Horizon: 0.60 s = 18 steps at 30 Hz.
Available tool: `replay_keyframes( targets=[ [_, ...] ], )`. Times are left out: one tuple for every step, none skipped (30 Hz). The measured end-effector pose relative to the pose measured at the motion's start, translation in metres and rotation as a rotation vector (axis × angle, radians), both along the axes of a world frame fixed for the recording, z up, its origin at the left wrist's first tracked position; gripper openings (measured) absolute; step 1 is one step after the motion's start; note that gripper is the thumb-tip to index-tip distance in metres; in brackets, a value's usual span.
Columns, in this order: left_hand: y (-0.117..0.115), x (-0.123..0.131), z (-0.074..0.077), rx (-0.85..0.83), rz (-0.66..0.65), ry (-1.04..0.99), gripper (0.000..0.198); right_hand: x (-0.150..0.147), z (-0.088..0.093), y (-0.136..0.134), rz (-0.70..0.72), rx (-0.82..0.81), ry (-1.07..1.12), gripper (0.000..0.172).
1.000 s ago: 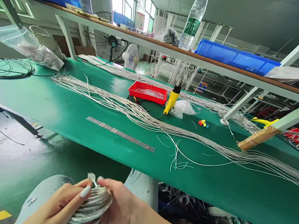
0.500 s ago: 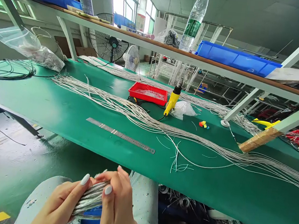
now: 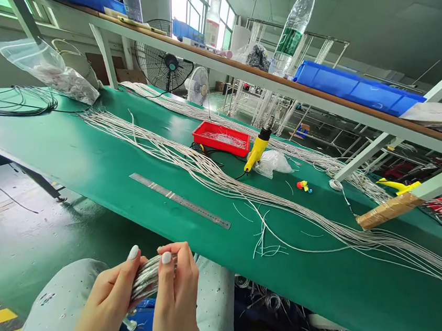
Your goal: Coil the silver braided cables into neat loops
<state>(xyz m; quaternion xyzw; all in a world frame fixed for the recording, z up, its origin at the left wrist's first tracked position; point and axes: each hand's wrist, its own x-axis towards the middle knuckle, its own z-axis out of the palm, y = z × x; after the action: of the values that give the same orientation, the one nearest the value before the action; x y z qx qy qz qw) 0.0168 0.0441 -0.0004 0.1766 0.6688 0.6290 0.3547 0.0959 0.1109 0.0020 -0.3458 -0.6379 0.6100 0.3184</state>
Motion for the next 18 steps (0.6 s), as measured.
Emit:
replay_keyframes(
  targets=[
    [0.0,0.004,0.002,-0.012,-0.023,0.033,0.06,-0.001,-0.002,0.001,-0.008,-0.022,0.008,0.036],
    [0.0,0.008,0.004,-0.013,-0.042,0.056,0.061,-0.002,-0.005,0.002,-0.019,-0.05,0.045,0.03],
    [-0.001,0.012,0.006,-0.006,-0.055,0.066,0.061,-0.004,-0.008,0.003,-0.032,-0.084,0.105,0.025],
    [-0.003,0.015,0.007,0.003,-0.063,0.065,0.062,-0.005,-0.011,0.004,-0.049,-0.122,0.175,0.021],
    [-0.004,0.017,0.008,0.015,-0.075,0.065,0.064,-0.006,-0.013,0.004,-0.071,-0.157,0.243,0.018],
    [-0.005,0.019,0.008,0.031,-0.09,0.078,0.066,-0.007,-0.015,0.004,-0.094,-0.182,0.3,0.016],
    [-0.007,0.02,0.008,0.052,-0.107,0.113,0.069,-0.008,-0.016,0.004,-0.112,-0.2,0.346,0.015],
    [-0.008,0.021,0.008,0.07,-0.119,0.17,0.07,-0.009,-0.016,0.004,-0.124,-0.211,0.377,0.014],
    [-0.009,0.021,0.008,0.077,-0.117,0.24,0.07,-0.009,-0.016,0.003,-0.134,-0.216,0.396,0.013],
    [-0.01,0.021,0.009,0.079,-0.107,0.31,0.068,-0.01,-0.016,0.003,-0.14,-0.216,0.41,0.012],
    [-0.01,0.02,0.011,0.072,-0.096,0.363,0.063,-0.01,-0.016,0.003,-0.143,-0.216,0.421,0.011],
    [-0.01,0.019,0.014,0.051,-0.091,0.386,0.057,-0.01,-0.015,0.003,-0.145,-0.219,0.432,0.01],
    [-0.01,0.018,0.018,0.028,-0.103,0.383,0.053,-0.01,-0.015,0.003,-0.149,-0.225,0.444,0.009],
    [-0.009,0.017,0.021,0.011,-0.13,0.359,0.052,-0.01,-0.016,0.004,-0.155,-0.234,0.458,0.009],
    [-0.009,0.015,0.025,0.004,-0.163,0.327,0.052,-0.011,-0.016,0.004,-0.162,-0.244,0.471,0.008],
    [-0.008,0.014,0.028,0.005,-0.193,0.29,0.052,-0.011,-0.017,0.004,-0.166,-0.251,0.486,0.008],
    [-0.008,0.013,0.03,0.009,-0.212,0.251,0.051,-0.011,-0.018,0.004,-0.171,-0.256,0.499,0.007],
    [-0.007,0.013,0.031,0.013,-0.222,0.216,0.05,-0.01,-0.018,0.004,-0.175,-0.26,0.511,0.007]
  ],
)
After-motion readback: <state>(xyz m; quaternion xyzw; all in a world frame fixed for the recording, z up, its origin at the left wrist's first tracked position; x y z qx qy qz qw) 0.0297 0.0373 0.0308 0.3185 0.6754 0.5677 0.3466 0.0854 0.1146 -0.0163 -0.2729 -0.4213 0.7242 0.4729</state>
